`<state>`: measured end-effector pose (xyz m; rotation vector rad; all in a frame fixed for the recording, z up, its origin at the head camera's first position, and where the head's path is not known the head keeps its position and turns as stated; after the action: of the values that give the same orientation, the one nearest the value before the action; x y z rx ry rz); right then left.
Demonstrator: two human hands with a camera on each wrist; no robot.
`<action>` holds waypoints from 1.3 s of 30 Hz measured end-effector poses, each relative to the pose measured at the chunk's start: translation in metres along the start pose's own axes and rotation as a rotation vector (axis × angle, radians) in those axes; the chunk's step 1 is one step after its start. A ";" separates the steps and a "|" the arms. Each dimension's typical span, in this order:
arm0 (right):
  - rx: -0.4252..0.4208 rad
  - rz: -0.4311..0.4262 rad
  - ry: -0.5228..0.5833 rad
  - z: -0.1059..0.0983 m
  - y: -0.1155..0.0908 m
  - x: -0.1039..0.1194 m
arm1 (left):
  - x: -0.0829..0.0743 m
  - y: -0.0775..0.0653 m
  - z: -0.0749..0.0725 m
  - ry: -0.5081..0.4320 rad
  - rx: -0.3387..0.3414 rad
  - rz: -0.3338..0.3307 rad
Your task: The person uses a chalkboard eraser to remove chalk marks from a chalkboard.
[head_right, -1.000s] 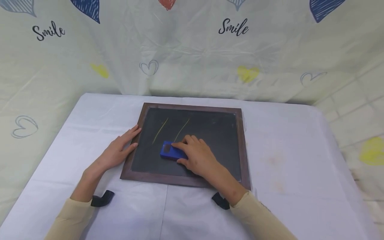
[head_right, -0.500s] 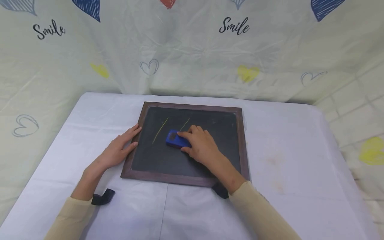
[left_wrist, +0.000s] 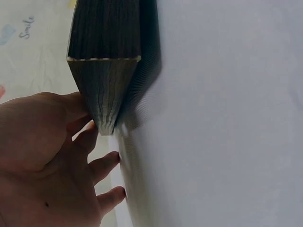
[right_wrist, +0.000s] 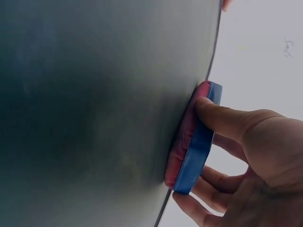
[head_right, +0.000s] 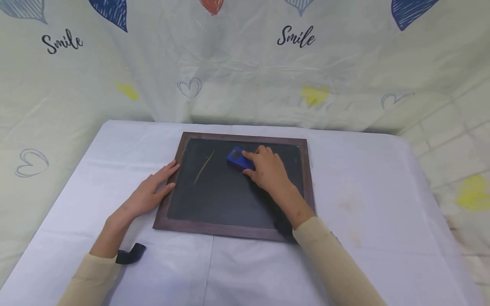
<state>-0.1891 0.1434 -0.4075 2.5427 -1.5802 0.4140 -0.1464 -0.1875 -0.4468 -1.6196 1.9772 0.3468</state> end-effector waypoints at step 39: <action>0.017 0.009 -0.013 -0.004 0.005 -0.016 | -0.001 0.001 -0.001 0.004 0.012 -0.018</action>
<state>-0.2005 0.1561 -0.4087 2.5563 -1.6003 0.4143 -0.1475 -0.1868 -0.4452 -1.6306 1.9630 0.3246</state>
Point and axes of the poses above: each hand's wrist, its own y-axis towards the middle knuckle, its own z-axis out of the palm, x = y × z, the point moved 4 cm from there along y, towards the middle knuckle, and after that the axes turned 9 degrees about -z, right-handed, at the moved point
